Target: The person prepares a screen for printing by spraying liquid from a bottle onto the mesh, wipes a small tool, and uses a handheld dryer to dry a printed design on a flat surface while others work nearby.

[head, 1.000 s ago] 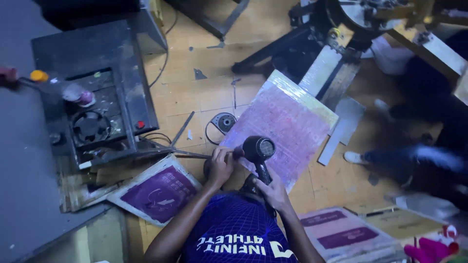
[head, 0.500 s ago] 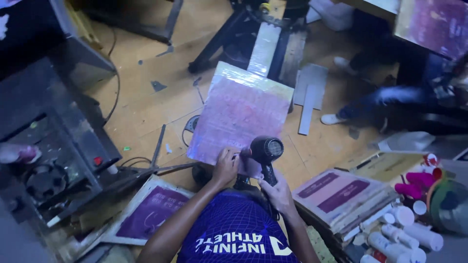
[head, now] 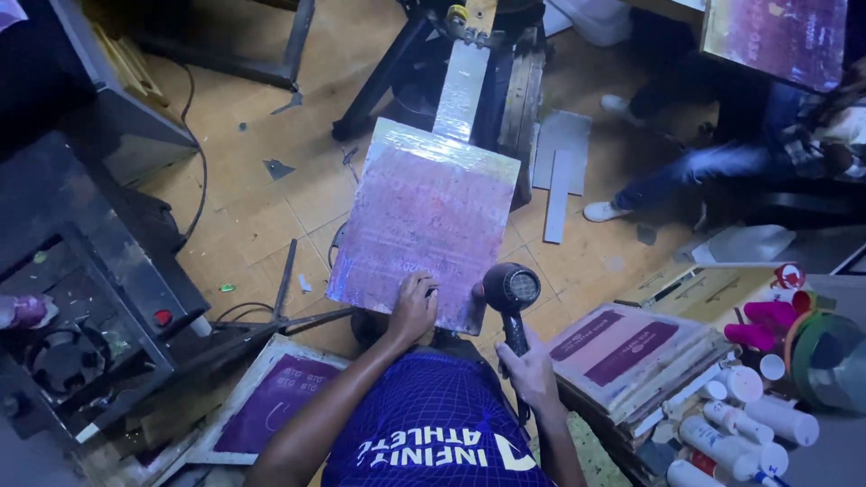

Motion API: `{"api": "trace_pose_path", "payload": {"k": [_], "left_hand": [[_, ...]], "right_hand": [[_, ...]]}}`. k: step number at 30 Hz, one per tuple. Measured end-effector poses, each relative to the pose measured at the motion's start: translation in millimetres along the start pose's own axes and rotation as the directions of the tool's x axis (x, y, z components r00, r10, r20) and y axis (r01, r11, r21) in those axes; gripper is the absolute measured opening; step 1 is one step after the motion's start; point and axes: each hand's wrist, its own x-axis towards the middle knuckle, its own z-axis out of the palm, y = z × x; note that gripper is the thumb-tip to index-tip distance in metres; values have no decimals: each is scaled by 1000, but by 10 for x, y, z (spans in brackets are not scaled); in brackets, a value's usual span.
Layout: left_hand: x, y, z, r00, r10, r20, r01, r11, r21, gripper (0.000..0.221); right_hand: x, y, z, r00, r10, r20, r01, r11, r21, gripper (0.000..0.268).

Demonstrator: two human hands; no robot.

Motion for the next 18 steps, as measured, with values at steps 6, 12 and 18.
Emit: {"api": "trace_pose_path", "payload": {"k": [6,12,18], "left_hand": [[29,-37,-33,998,-65,1,65,998,-4,24],[26,68,-205,990,-136,-25,137,990,20,19],[-29,74,-340,981,-150,-125,155,987,33,18]], "right_hand": [[226,-84,46,1000,-26,2,25,997,75,24],[520,-172,61,992,-115,49,108,987,117,31],[688,-482,85,985,-153,-80,153,988,-12,23]]}}
